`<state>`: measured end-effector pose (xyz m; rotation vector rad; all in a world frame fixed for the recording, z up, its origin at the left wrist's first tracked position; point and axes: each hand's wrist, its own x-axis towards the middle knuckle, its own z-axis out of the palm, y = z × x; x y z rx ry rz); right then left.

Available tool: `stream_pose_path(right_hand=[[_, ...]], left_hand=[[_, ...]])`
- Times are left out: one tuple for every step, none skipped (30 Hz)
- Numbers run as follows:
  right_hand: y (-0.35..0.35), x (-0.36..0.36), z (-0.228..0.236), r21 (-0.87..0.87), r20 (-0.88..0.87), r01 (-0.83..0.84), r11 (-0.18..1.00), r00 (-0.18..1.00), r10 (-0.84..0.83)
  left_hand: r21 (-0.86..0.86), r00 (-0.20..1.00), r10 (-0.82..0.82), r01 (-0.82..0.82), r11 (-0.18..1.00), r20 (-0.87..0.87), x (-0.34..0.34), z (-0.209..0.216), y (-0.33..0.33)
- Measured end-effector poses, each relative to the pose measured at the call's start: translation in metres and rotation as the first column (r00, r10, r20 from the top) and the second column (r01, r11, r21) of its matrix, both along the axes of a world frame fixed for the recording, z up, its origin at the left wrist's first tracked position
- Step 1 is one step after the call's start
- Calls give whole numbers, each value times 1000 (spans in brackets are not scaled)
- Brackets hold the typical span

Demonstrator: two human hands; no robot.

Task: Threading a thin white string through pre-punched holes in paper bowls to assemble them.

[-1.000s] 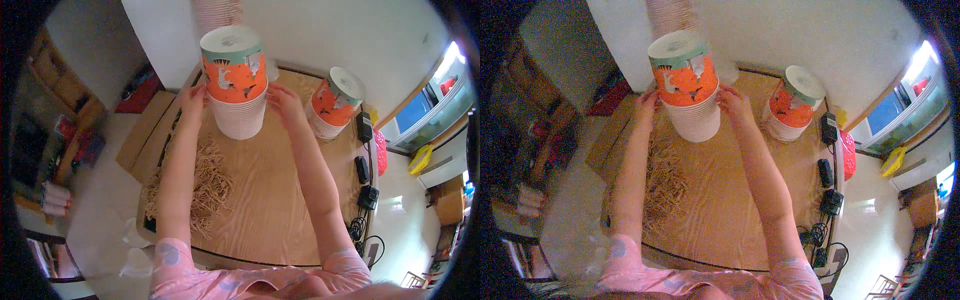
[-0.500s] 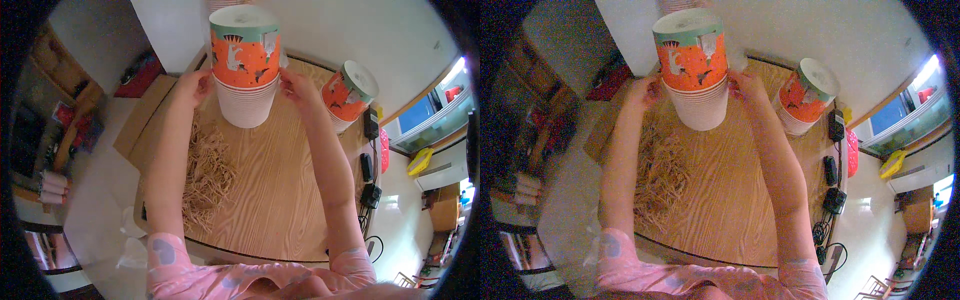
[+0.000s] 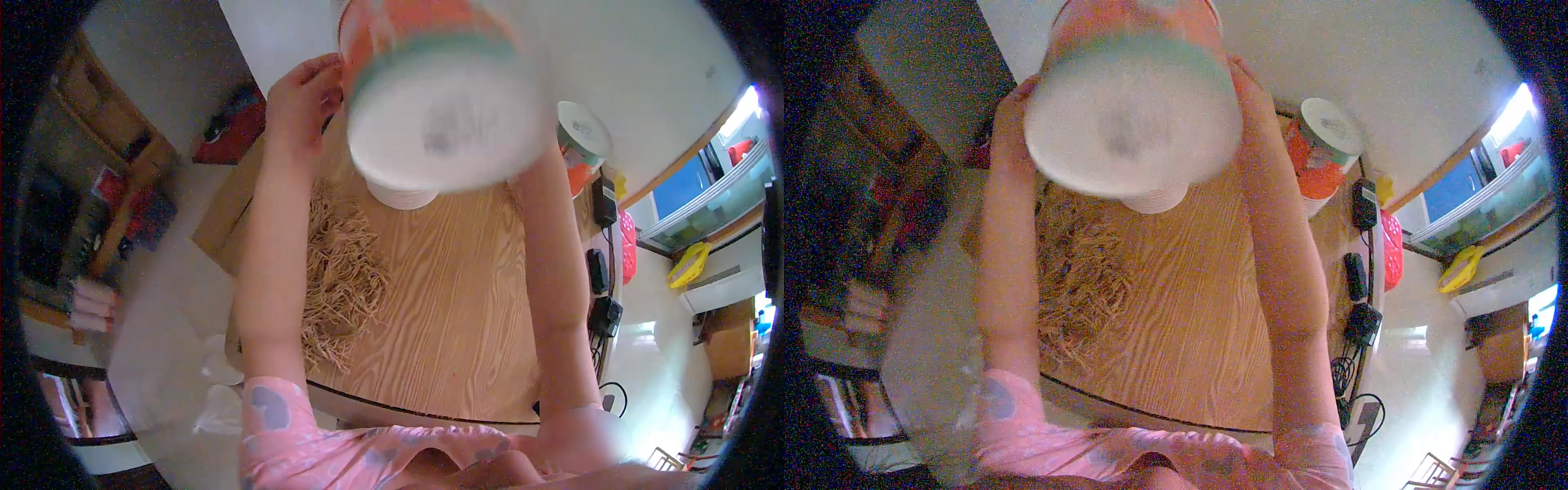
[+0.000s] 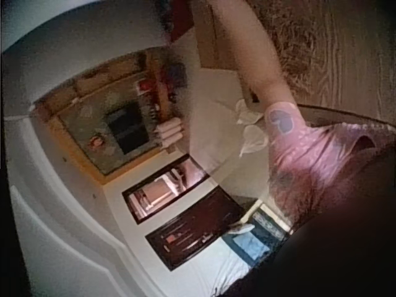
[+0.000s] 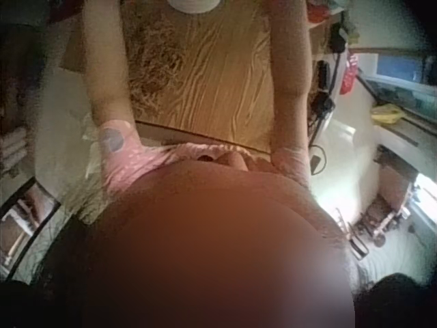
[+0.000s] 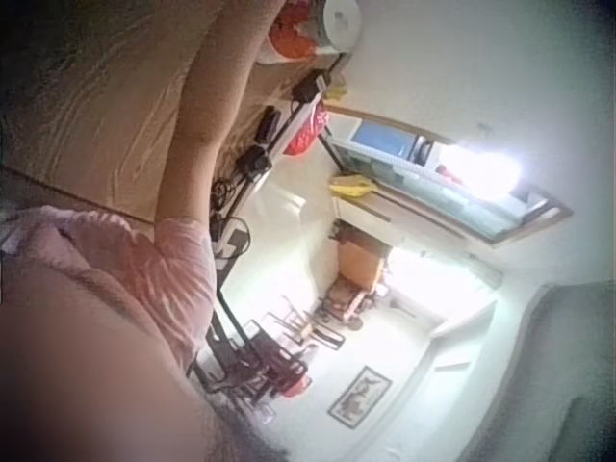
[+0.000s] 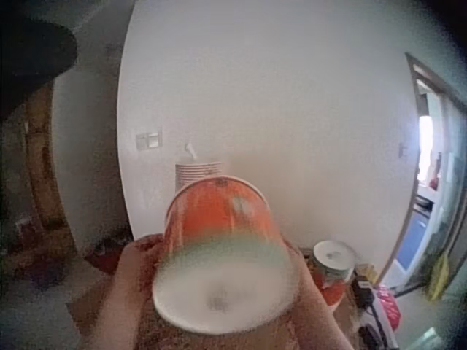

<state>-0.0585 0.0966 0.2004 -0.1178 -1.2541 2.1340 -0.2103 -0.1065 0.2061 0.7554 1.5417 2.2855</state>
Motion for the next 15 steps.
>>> stream_pose_path(right_hand=[[6,10,-3,152,-25,92,984,996,-89],[14,31,-19,-114,-25,-48,992,999,45],[-9,49,-21,31,-68,114,993,991,-112],[-30,74,-26,168,-129,293,941,953,-274],[-40,94,-38,339,-206,381,860,922,-327],[-47,112,-49,486,-297,460,743,887,-354],[-56,129,-62,552,-332,499,667,866,-373],[-65,148,-75,616,-358,537,576,843,-402],[-80,168,-84,620,-349,580,529,807,-476],[-97,184,-91,619,-341,613,492,773,-535],[-109,201,-102,658,-324,600,456,772,-547],[-119,216,-111,696,-308,586,414,765,-566],[-132,223,-112,693,-311,588,416,766,-563],[-143,227,-114,688,-327,610,392,743,-583],[-153,233,-120,686,-337,628,366,721,-605]], left_hand=[[-95,969,127,-149,984,-211,29,7,-1],[-103,956,155,-185,977,-248,49,-1,0],[-108,934,205,-246,963,-293,67,-7,-10],[-52,969,132,-146,988,-208,91,-18,-13],[10,990,55,-54,999,-126,110,-34,-20],[-22,980,-18,13,1000,-199,117,-62,-30],[-63,961,-92,78,995,-261,125,-85,-42],[-151,968,-105,71,986,-226,145,-91,-50],[-236,974,-117,70,969,-194,166,-97,-54],[-151,973,-170,194,969,157,183,-100,-65],[-25,844,-232,278,960,483,198,-105,-76],[-25,843,-235,281,959,485,209,-123,-89],[129,753,-340,326,936,564,217,-148,-101],[285,645,-450,350,892,617,222,-164,-112],[284,641,-450,350,893,622,233,-162,-120]])
